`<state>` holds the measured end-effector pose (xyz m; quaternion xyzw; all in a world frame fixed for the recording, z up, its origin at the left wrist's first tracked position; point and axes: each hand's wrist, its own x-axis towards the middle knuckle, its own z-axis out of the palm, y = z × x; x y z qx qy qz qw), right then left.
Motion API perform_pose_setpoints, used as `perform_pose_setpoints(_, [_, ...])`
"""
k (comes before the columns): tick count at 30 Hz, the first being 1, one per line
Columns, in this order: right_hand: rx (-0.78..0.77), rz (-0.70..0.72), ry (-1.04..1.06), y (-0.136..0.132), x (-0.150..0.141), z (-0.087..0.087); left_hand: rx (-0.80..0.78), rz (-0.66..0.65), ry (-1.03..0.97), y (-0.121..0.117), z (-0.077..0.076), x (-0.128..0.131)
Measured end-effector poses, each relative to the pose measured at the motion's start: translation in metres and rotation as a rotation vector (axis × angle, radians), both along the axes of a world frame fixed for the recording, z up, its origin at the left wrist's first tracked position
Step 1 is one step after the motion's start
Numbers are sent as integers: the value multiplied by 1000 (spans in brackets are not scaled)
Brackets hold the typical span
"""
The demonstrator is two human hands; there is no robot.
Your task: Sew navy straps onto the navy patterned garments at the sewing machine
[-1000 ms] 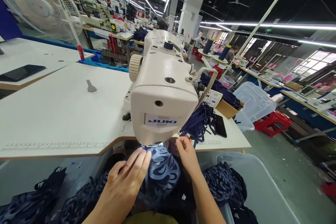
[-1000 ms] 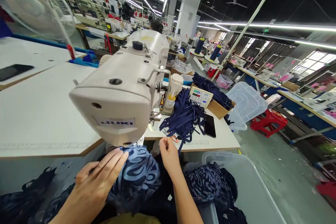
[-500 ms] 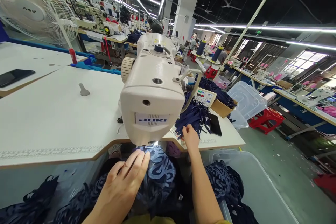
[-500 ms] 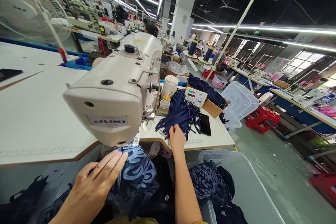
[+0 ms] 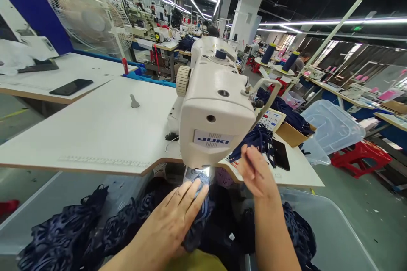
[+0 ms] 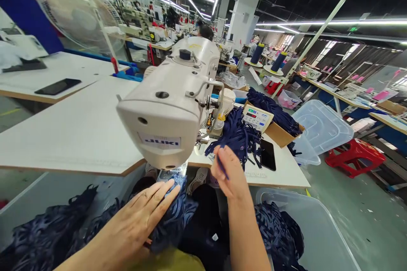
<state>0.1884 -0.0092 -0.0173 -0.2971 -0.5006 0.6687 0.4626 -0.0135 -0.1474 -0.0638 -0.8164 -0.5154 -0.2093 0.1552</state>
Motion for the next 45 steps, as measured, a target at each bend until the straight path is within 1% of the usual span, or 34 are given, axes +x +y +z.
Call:
perform_pose_setpoints(2, [-33, 108, -71, -14, -19, -15, 35, 7, -39, 2, 0, 3])
perform_pose_setpoints(4, [-16, 156, -156, -21, -32, -29, 94, 19, -66, 6, -1, 6])
perform_pose_setpoints(5, [13, 148, -192, -23, -36, -35, 112, 32, -76, 9, 0, 7])
perform_pose_setpoints(7, [88, 84, -259, -22, -40, -43, 102, 24, -93, 12, 1, 9])
perform_pose_setpoints(10, [224, -52, -403, -20, -41, -48, 65, -68, -118, 10, 2, 7])
perform_pose_setpoints(12, [288, -122, -499, -20, -41, -51, 74, -126, -131, 7, 0, 2])
perform_pose_setpoints(14, [312, -158, -563, -23, -43, -54, 92, -148, -155, 5, -6, -3])
perform_pose_setpoints(16, [311, -161, -590, -27, -44, -57, 113, -158, -168, 4, -10, -6])
perform_pose_setpoints(19, [292, -139, -567, -31, -47, -62, 133, -155, -134, 5, -10, -6])
perform_pose_setpoints(22, [263, -97, -511, -30, -47, -64, 129, -128, -98, 6, -3, -2])
perform_pose_setpoints(25, [249, -67, -500, -28, -46, -66, 125, -111, -90, 5, 2, 0])
perform_pose_setpoints(32, [261, -52, -532, -26, -46, -65, 168, -84, -60, 6, -1, 2])
perform_pose_setpoints(36, [234, -29, -556, -26, -45, -60, 159, -55, -95, 9, -7, 6])
perform_pose_setpoints(40, [230, -15, -544, -27, -45, -58, 173, -15, -192, 14, -21, 13])
perform_pose_setpoints(42, [246, -33, -553, -26, -47, -58, 183, -14, -209, 16, -27, 16])
perform_pose_setpoints(45, [274, -96, -658, -20, -50, -59, 214, 28, -165, 16, -30, 19])
